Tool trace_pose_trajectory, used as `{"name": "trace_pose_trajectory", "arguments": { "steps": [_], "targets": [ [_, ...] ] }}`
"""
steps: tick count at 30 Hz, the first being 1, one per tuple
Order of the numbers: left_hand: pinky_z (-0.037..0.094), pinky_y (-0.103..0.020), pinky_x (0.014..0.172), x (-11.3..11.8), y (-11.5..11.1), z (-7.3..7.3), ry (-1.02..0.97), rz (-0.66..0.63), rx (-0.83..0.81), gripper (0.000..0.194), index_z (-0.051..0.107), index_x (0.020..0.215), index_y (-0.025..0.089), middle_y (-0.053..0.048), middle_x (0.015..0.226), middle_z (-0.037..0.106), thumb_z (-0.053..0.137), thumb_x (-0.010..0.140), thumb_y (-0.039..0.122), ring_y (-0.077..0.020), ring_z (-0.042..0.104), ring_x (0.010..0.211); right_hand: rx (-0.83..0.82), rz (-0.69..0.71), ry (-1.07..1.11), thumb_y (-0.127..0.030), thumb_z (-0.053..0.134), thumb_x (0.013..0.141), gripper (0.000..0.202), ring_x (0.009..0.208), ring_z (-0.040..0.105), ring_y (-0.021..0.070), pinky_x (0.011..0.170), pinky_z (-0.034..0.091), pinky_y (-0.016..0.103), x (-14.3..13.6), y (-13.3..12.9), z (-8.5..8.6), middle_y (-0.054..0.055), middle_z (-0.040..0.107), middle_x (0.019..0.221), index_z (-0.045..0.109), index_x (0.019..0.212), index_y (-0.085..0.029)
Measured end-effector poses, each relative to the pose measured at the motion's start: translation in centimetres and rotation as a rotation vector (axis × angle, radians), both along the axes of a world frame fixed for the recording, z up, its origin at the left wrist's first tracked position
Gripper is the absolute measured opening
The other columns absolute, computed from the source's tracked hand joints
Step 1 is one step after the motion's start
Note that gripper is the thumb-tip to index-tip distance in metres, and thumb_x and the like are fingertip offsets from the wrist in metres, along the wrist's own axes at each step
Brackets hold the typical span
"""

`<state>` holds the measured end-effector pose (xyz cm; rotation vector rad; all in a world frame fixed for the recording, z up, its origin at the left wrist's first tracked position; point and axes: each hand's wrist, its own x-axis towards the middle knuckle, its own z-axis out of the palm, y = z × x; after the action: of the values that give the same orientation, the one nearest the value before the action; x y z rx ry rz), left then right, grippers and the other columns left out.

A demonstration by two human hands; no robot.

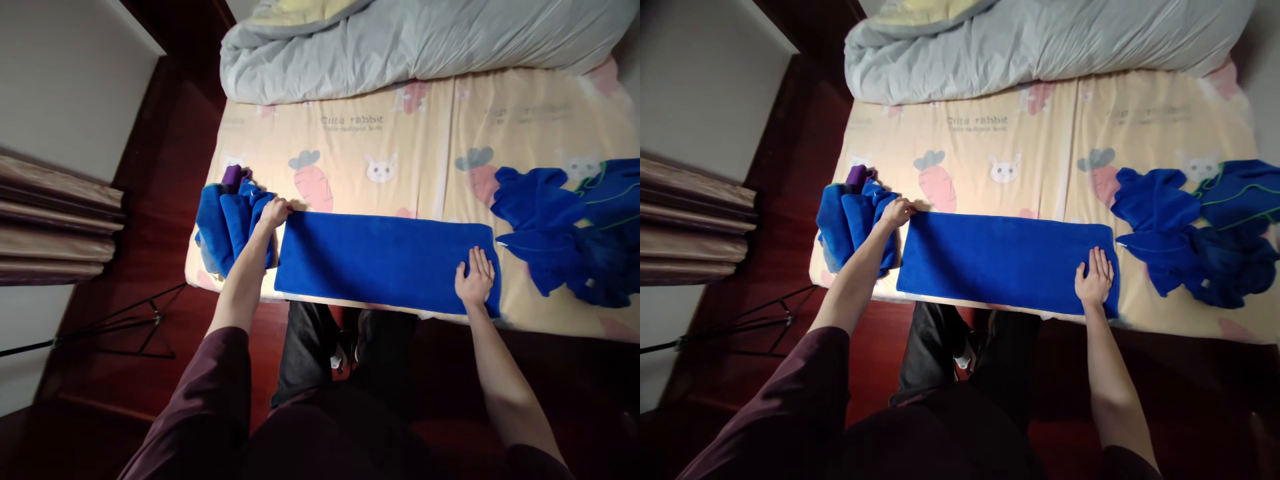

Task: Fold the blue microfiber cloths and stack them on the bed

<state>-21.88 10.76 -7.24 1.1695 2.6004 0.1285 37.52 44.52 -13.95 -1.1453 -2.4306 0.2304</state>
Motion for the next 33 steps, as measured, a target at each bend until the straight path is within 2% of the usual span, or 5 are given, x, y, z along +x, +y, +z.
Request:
{"name": "trace_pose_trajectory", "arguments": {
  "steps": [6, 12, 18, 27, 33],
  "targets": [
    [0.039, -0.059, 0.119, 5.9, -0.4, -0.9, 0.103, 0.210, 0.253, 0.042, 0.070, 0.130, 0.014, -0.019, 0.135, 0.065, 0.041, 0.101, 0.023, -0.0373, 0.049, 0.138, -0.003, 0.010, 0.020, -0.034, 0.039, 0.102, 0.058, 0.152, 0.047, 0.0310, 0.128, 0.032, 0.056, -0.1, -0.2, 0.4, 0.018, 0.056, 0.156, 0.057, 0.153, -0.011],
    [0.017, -0.055, 0.134, 14.7, -3.4, -3.4, 0.008, 0.030, 0.321, 0.060, 0.048, 0.159, 0.018, -0.012, 0.173, 0.032, 0.041, 0.105, 0.042, -0.0311, 0.020, 0.163, -0.016, 0.021, 0.050, -0.035, 0.038, 0.103, 0.058, 0.152, 0.046, 0.0324, 0.128, 0.032, 0.059, -0.1, -0.3, 0.5, 0.017, 0.055, 0.158, 0.056, 0.153, -0.012],
    [0.011, -0.054, 0.134, 13.2, -3.8, -4.5, 0.045, 0.239, 0.339, 0.066, 0.042, 0.163, 0.014, -0.013, 0.175, 0.026, 0.038, 0.105, 0.046, -0.0291, 0.014, 0.165, -0.004, 0.005, -0.001, -0.035, 0.036, 0.104, 0.059, 0.153, 0.045, 0.0314, 0.128, 0.033, 0.057, -0.5, -0.4, 0.7, 0.019, 0.055, 0.157, 0.056, 0.153, -0.010],
    [0.010, -0.057, 0.133, 13.5, -3.4, -4.8, 0.116, 0.232, 0.423, 0.074, 0.041, 0.164, 0.010, -0.016, 0.174, 0.027, 0.034, 0.103, 0.052, -0.0324, 0.019, 0.164, -0.200, -0.024, -0.084, -0.034, 0.032, 0.105, 0.059, 0.156, 0.039, 0.0291, 0.131, 0.024, 0.057, -0.7, -1.6, 3.0, 0.015, 0.050, 0.163, 0.049, 0.158, -0.012],
    [0.012, -0.053, 0.133, 14.6, -3.0, -3.3, 0.104, 0.236, 0.448, 0.074, 0.041, 0.164, 0.016, -0.013, 0.174, 0.029, 0.033, 0.102, 0.055, -0.0307, 0.022, 0.163, -0.202, -0.106, -0.089, -0.041, 0.037, 0.108, 0.048, 0.119, 0.066, 0.0301, 0.115, 0.047, 0.046, -1.8, 4.8, 5.2, 0.018, 0.074, 0.125, 0.072, 0.127, -0.013]
  ]
}}
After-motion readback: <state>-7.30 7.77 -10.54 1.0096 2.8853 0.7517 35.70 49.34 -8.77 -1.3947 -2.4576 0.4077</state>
